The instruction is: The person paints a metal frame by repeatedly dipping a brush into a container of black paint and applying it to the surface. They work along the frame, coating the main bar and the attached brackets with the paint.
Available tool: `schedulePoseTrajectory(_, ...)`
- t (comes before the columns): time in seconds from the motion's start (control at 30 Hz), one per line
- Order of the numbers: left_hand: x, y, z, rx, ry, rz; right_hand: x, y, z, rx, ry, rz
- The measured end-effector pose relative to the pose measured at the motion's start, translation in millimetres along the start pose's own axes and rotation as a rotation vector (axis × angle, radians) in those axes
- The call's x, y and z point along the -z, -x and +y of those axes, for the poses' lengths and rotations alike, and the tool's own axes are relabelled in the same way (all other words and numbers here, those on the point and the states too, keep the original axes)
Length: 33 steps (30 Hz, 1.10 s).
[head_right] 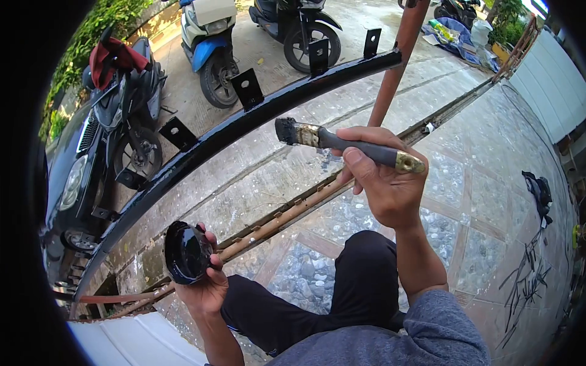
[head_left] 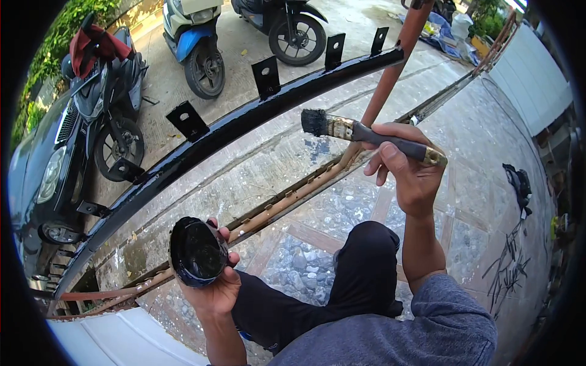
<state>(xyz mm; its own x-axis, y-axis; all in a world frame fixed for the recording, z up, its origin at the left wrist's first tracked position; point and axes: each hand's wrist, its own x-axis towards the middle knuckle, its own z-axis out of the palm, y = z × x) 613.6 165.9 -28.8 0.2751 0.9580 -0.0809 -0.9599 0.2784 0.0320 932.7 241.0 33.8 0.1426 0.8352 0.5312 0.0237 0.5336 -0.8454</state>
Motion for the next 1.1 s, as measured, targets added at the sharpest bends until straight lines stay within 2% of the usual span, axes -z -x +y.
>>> schedulePoseTrajectory(0.07,-4,-10,-21,0.003,-0.016,0.002,11,-22,15,0.007,-0.028,-0.079)
schedulePoseTrajectory(0.17,-8,-24,-48,0.007,-0.032,0.007,41,-50,42,0.001,0.018,-0.012)
schedulePoseTrajectory(0.2,-9,-28,-56,0.009,-0.034,0.004,55,-57,50,0.015,0.025,0.083)
schedulePoseTrajectory(0.27,-11,-36,-74,0.009,-0.033,0.0,76,-65,52,0.18,0.197,0.258)
schedulePoseTrajectory(0.3,-10,-40,-82,0.01,-0.038,-0.01,79,-67,47,0.253,0.281,0.265)
schedulePoseTrajectory(0.4,-14,-47,-107,-0.029,-0.075,0.002,65,-80,38,0.559,0.678,0.047)
schedulePoseTrajectory(0.47,-19,-51,-122,-0.065,-0.084,0.001,39,-77,35,0.583,0.765,-0.17)
schedulePoseTrajectory(0.53,-22,-54,-134,-0.091,-0.091,0.003,24,-70,32,0.575,0.677,-0.371)
schedulePoseTrajectory(0.63,-25,-56,-145,-0.118,-0.081,0.007,19,-75,39,0.562,0.085,-0.277)
schedulePoseTrajectory(0.67,-26,-57,-147,-0.126,-0.08,0.005,20,-78,42,0.479,-0.011,-0.228)
schedulePoseTrajectory(0.73,-28,-59,-150,-0.112,-0.082,0.01,40,-90,56,0.067,-0.082,-0.186)
schedulePoseTrajectory(0.8,-25,-63,-150,-0.098,-0.093,-0.01,66,-103,59,0.051,0.008,0.004)
schedulePoseTrajectory(0.9,-26,-71,-147,-0.039,-0.123,-0.029,83,-108,55,0.44,0.394,0.204)
schedulePoseTrajectory(1.0,-27,-84,-143,0.004,-0.178,-0.051,67,-95,43,0.62,0.652,-0.082)
schedulePoseTrajectory(1.03,-27,-89,-142,0.018,-0.19,-0.053,60,-88,43,0.657,0.634,-0.208)
schedulePoseTrajectory(1.07,-29,-96,-140,0.031,-0.203,-0.058,57,-81,39,0.628,0.556,-0.248)
schedulePoseTrajectory(1.1,-32,-101,-140,0.029,-0.218,-0.065,57,-75,37,0.53,0.401,-0.188)
